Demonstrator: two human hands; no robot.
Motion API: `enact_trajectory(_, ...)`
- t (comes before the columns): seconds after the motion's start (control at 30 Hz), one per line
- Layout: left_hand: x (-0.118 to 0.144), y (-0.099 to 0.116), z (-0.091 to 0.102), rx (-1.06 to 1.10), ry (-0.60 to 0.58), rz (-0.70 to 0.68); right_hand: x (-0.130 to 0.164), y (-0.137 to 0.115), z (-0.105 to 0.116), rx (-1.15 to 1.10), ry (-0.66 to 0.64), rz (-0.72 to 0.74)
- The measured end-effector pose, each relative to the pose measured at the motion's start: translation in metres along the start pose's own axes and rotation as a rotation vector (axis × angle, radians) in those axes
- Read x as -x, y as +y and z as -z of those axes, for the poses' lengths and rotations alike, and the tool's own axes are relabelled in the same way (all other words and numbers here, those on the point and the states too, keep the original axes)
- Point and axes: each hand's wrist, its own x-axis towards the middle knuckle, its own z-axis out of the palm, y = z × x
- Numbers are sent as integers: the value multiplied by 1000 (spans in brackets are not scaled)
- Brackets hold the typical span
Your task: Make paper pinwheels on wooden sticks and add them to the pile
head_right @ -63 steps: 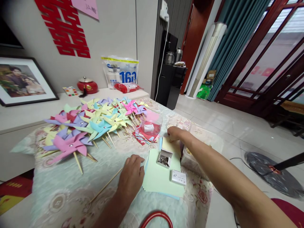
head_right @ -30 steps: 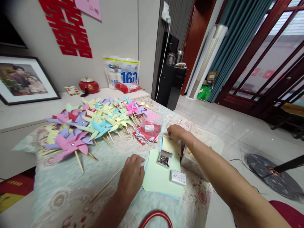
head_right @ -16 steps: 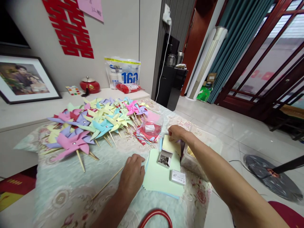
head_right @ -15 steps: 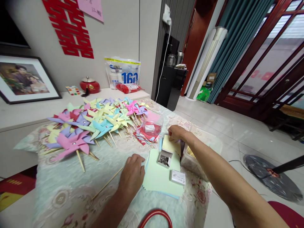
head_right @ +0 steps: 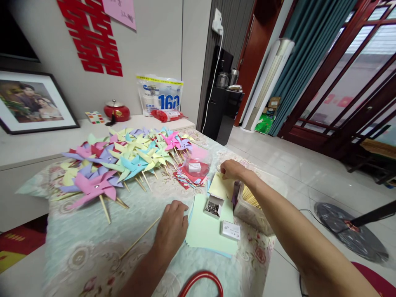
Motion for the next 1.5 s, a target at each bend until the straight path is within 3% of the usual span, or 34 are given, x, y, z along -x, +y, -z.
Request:
enact_trajectory(0.27,0,-1,0,79,33,25,44,-17,48,-58,114,0)
enact_trajectory(0.43,-3,-11,1,335,178,83,83,-50,62,-260,322,84)
enact_trajectory(0.6,-7,-24,16,909,256,325,92,-102,31,-956,494,251)
enact_trajectory(0.77,-8,-27,34,1432,440,427,70,-145,-15,-1512,510,178)
enact_trajectory(0.87,-8,-27,38,1621,471,473,60,-155,-36,-1676,523,124)
enact_trajectory(1.0,-8,-24,38,1628,455,406,57,-155,-55,-1758,519,125)
enact_trajectory(1.13,-8,-20,33,1615,453,384,58,-155,-64,-1842,424,158)
enact_trajectory(1.5,-6,-17,28,1621,410,385,66,-158,-61,-2048,130,274)
